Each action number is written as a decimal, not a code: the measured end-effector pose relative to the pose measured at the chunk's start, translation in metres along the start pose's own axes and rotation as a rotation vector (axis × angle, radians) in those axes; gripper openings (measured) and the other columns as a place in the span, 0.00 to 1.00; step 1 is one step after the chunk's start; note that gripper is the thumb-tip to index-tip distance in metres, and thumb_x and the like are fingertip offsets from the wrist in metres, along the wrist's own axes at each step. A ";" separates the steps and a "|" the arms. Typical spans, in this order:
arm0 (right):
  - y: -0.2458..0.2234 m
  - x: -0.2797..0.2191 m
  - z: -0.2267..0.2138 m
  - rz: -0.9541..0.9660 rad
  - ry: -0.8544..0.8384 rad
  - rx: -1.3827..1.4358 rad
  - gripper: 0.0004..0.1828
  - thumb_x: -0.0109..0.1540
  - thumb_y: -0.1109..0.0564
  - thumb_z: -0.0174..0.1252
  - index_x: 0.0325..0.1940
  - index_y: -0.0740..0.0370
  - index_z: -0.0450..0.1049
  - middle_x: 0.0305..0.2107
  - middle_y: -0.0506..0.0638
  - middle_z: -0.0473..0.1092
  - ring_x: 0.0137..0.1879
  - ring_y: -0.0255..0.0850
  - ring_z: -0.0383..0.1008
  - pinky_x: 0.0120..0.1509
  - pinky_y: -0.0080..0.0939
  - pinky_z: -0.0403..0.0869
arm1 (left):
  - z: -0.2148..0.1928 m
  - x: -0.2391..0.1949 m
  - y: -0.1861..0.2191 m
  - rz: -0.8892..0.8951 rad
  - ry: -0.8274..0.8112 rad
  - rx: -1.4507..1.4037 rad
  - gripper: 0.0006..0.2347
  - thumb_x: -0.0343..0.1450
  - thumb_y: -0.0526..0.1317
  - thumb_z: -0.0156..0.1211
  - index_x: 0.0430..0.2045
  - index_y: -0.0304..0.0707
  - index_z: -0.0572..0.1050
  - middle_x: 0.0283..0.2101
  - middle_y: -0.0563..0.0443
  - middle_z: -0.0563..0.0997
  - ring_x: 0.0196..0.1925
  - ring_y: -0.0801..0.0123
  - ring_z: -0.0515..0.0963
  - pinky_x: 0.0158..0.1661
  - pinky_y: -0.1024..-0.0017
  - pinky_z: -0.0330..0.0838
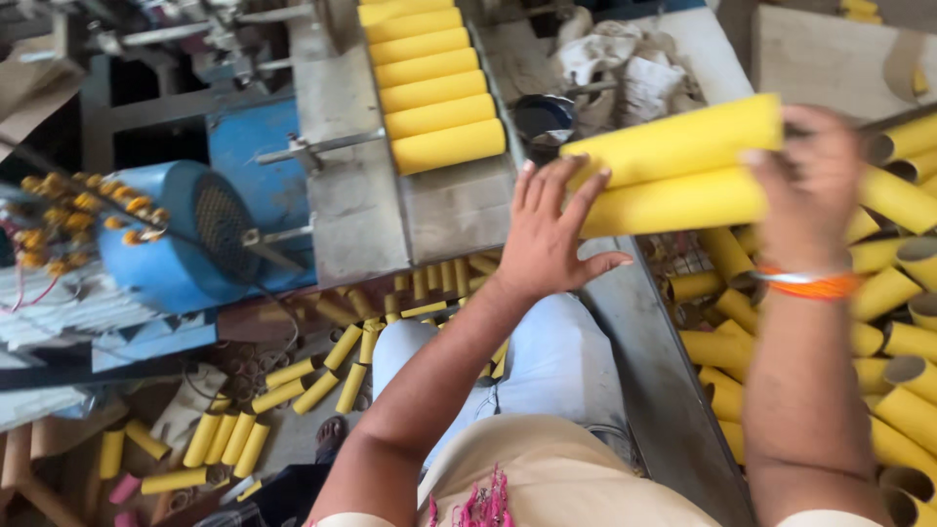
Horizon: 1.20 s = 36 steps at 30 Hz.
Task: The person repeatedly picks up yellow cylindrical tubes from a large pile and places them into a machine hopper. The person handles the cylinders one at a time or in small groups, maintaining a steady flow into the machine.
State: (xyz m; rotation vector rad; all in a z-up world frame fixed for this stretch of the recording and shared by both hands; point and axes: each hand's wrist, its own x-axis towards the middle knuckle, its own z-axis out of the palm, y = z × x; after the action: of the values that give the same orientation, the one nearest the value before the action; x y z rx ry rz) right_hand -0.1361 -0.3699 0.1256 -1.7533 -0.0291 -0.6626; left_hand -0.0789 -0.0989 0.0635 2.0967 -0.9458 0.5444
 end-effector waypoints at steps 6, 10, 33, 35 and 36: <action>0.103 0.019 0.193 0.160 -0.159 0.007 0.20 0.62 0.68 0.61 0.58 0.61 0.72 0.42 0.53 0.78 0.44 0.39 0.79 0.49 0.38 0.78 | -0.029 0.003 -0.081 -0.214 -0.193 0.303 0.42 0.52 0.57 0.77 0.60 0.39 0.66 0.68 0.36 0.62 0.73 0.46 0.58 0.71 0.41 0.44; 0.118 0.011 0.232 -0.127 -0.257 -0.647 0.16 0.61 0.60 0.66 0.52 0.62 0.74 0.39 0.56 0.78 0.44 0.52 0.79 0.46 0.48 0.75 | -0.039 -0.019 -0.135 -0.335 -0.351 0.434 0.40 0.51 0.52 0.79 0.57 0.38 0.68 0.69 0.42 0.64 0.73 0.51 0.59 0.70 0.40 0.45; 0.243 -0.137 -0.082 0.332 -0.062 -1.102 0.20 0.55 0.54 0.65 0.51 0.59 0.78 0.47 0.61 0.74 0.53 0.59 0.72 0.56 0.55 0.72 | 0.155 0.022 0.050 0.135 -0.590 -0.236 0.12 0.66 0.39 0.64 0.43 0.43 0.77 0.50 0.46 0.79 0.52 0.48 0.79 0.52 0.54 0.73; 0.260 -0.136 -0.116 0.370 -0.051 -1.385 0.17 0.56 0.56 0.61 0.49 0.57 0.79 0.46 0.57 0.75 0.53 0.56 0.72 0.55 0.56 0.71 | 0.172 0.022 0.055 -0.003 -0.769 -0.113 0.11 0.65 0.43 0.65 0.41 0.48 0.79 0.48 0.45 0.80 0.50 0.49 0.80 0.49 0.54 0.75; 0.269 -0.133 -0.134 0.362 -0.048 -1.556 0.17 0.58 0.58 0.60 0.51 0.58 0.79 0.46 0.54 0.75 0.52 0.54 0.73 0.53 0.56 0.71 | 0.178 0.024 0.055 -0.019 -0.809 -0.055 0.13 0.65 0.44 0.66 0.42 0.46 0.78 0.47 0.43 0.79 0.49 0.48 0.80 0.48 0.53 0.75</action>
State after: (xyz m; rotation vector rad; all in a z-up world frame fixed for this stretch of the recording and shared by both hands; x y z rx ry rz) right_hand -0.2071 -0.5283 -0.1531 -3.1090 0.9845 -0.3127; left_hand -0.0937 -0.2730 -0.0064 2.2912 -1.3439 -0.3867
